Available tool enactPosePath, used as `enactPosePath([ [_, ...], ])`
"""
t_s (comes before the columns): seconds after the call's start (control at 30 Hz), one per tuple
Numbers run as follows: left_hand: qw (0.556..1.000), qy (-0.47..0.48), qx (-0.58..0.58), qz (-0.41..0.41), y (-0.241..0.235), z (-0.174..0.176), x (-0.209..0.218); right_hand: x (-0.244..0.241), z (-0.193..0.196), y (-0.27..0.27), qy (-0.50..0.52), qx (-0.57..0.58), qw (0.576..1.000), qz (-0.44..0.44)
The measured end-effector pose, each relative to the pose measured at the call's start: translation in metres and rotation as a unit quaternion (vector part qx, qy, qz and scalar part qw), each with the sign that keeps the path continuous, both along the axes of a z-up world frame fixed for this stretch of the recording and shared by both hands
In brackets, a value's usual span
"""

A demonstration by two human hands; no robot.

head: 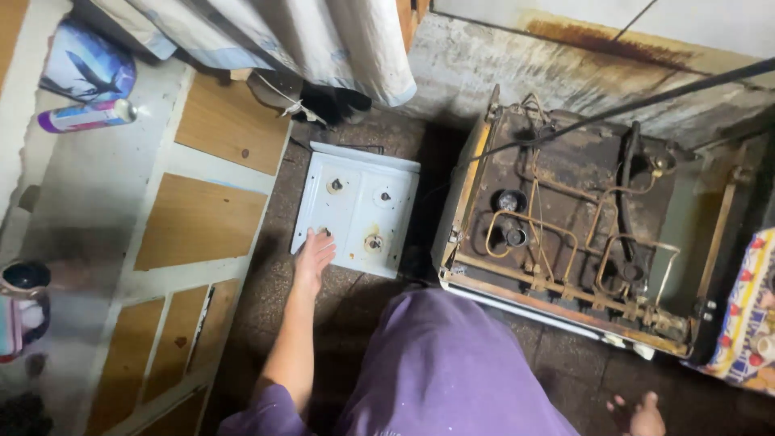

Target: The person works on a disassembled gas stove top, using a wrench to tighten a fitting on the gas line. They also handle a small white plastic pipe fitting and a screwdriver while manipulating the stove's internal components.

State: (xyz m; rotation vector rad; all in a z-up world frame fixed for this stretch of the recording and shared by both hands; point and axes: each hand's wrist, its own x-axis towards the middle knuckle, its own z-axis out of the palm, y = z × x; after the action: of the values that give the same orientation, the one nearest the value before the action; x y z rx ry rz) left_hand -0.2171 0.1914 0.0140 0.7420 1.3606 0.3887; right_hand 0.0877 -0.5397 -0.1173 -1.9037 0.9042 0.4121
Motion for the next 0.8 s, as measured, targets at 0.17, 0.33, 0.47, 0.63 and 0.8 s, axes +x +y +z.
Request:
enactPosePath([
  [0.17,0.993,0.083,0.013,-0.078,-0.029,-0.004,-0.02,-0.058,0.009,0.041,0.021,0.101,0.992,0.067],
  [0.33,0.98,0.128,-0.061,-0.143,-0.111,-0.034,-0.03,-0.051,0.024,0.075,0.106,0.062,0.981,0.149],
  [0.47,0.915,0.215,-0.019,-0.341,-0.156,-0.043,-0.045,-0.041,0.005,0.078,0.082,0.059,0.982,0.157],
  [0.63,0.907,0.193,-0.004,-0.374,-0.154,-0.052,-0.057,-0.045,-0.007,0.097,0.086,0.1,0.977,0.169],
  [0.8,0.919,0.189,-0.014,-0.346,-0.137,-0.06,-0.066,-0.06,0.018,0.132,0.082,0.135,0.98,0.121],
])
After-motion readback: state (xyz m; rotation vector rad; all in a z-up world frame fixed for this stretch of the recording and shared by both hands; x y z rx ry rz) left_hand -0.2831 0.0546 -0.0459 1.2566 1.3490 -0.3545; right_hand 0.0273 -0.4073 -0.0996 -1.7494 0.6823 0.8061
